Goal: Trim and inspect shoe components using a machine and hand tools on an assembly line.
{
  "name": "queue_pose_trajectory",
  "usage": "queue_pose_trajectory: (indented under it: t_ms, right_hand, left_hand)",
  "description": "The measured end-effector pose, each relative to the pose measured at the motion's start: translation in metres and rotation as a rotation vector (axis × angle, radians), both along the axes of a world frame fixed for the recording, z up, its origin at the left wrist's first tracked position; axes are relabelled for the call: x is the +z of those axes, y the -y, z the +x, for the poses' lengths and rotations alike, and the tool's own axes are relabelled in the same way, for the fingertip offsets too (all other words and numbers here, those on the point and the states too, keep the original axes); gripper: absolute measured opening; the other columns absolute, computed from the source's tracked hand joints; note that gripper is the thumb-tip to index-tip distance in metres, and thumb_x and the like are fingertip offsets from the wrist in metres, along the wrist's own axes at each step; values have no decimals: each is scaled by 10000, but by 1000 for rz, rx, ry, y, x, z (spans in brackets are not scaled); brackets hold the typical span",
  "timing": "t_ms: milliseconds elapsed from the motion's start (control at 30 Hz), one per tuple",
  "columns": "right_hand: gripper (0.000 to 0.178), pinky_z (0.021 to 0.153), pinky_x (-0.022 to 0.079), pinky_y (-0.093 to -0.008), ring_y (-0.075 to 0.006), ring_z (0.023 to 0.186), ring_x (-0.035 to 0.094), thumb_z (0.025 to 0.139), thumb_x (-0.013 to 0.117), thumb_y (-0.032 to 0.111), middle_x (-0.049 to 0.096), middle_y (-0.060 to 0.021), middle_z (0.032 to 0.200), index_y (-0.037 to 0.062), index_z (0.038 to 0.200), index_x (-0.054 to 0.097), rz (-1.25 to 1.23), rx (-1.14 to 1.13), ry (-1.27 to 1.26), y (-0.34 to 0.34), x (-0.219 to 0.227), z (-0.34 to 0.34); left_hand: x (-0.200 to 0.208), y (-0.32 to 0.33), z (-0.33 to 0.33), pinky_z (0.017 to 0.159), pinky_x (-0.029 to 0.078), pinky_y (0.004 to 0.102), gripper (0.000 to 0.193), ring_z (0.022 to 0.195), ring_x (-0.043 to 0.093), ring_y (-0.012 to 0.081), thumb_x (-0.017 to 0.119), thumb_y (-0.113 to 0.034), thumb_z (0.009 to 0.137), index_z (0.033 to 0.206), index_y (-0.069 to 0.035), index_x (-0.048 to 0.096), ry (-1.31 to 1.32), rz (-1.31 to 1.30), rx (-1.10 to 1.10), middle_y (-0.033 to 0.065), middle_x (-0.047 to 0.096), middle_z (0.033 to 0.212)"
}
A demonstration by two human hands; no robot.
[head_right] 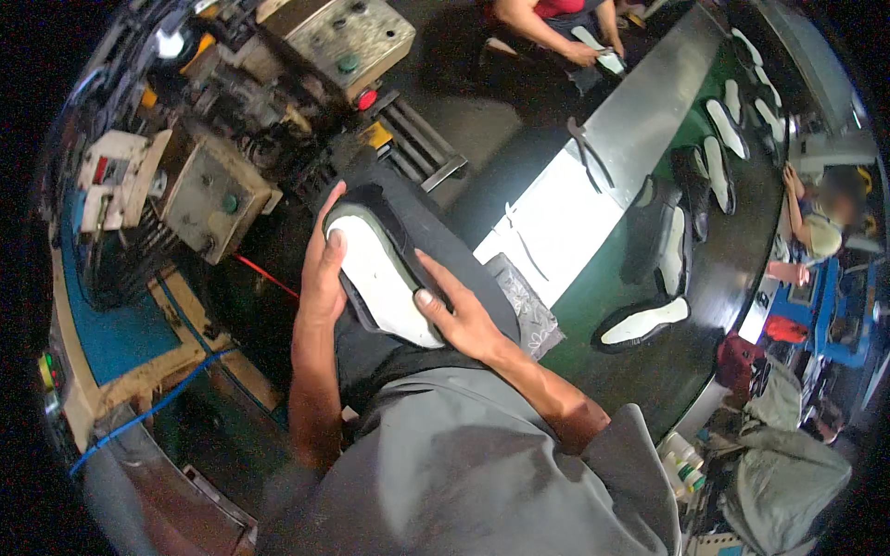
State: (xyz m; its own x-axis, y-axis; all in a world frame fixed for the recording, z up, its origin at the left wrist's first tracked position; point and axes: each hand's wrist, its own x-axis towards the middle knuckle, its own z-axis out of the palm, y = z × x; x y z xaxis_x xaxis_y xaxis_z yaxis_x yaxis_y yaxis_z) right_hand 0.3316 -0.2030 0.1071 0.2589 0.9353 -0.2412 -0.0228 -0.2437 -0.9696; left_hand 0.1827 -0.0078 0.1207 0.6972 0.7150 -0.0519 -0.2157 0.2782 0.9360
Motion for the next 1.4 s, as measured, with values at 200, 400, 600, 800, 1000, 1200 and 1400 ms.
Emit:
queue_pose_trajectory:
  t_ms: [200,400,600,800,1000,1200,1400]
  right_hand:
    - [975,1302,308,-482,-399,1581,395,1006,760,457,426,-297,1668,15,1723,270,110,117,237,-58,31,19]
    - [991,1268,357,-497,-395,1506,464,970,812,509,505,-288,1593,100,1727,320,60,168,200,-86,43,36]
    - [870,1197,426,-498,-420,1363,544,971,817,446,625,-253,1482,90,1669,439,203,44,279,-85,30,29]
    - [787,1177,436,-481,-387,1341,555,963,835,355,644,-221,1456,68,1620,508,254,-24,291,-88,23,28]
    - [780,1186,428,-473,-369,1335,563,966,830,340,627,-220,1476,68,1621,507,270,-55,363,-91,11,26]
    - [962,1308,315,-465,-341,1608,373,1051,750,420,374,-217,1740,146,1773,175,128,159,-395,-70,-3,76]
    - [1041,1302,333,-465,-368,1606,369,981,834,444,387,-231,1724,135,1761,219,239,307,-80,-107,-15,75]
  left_hand:
    - [10,-5,-11,1220,379,365,853,1409,514,228,676,-513,1074,1686,0,376,-125,29,-50,153,507,1603]
    - [11,-4,-2,1219,387,379,806,1406,533,251,663,-491,1082,1670,-2,408,-220,143,-59,174,533,1590]
    - [10,10,9,1185,428,440,710,1384,566,321,630,-489,1098,1607,-11,500,-310,376,103,210,562,1545]
    - [8,15,22,1086,483,451,575,1247,621,330,603,-446,1118,1531,-46,594,-425,606,240,191,622,1345]
    - [-7,10,22,1081,486,420,515,1227,635,289,645,-391,1111,1484,-37,641,-460,582,300,167,657,1313]
    - [-20,-4,3,1171,446,370,515,1311,612,230,737,-274,1064,1490,-4,635,-91,74,178,131,656,1456]
    - [-47,-9,1,1201,439,384,533,1358,600,229,731,-262,1067,1515,0,609,-26,-12,116,123,634,1499]
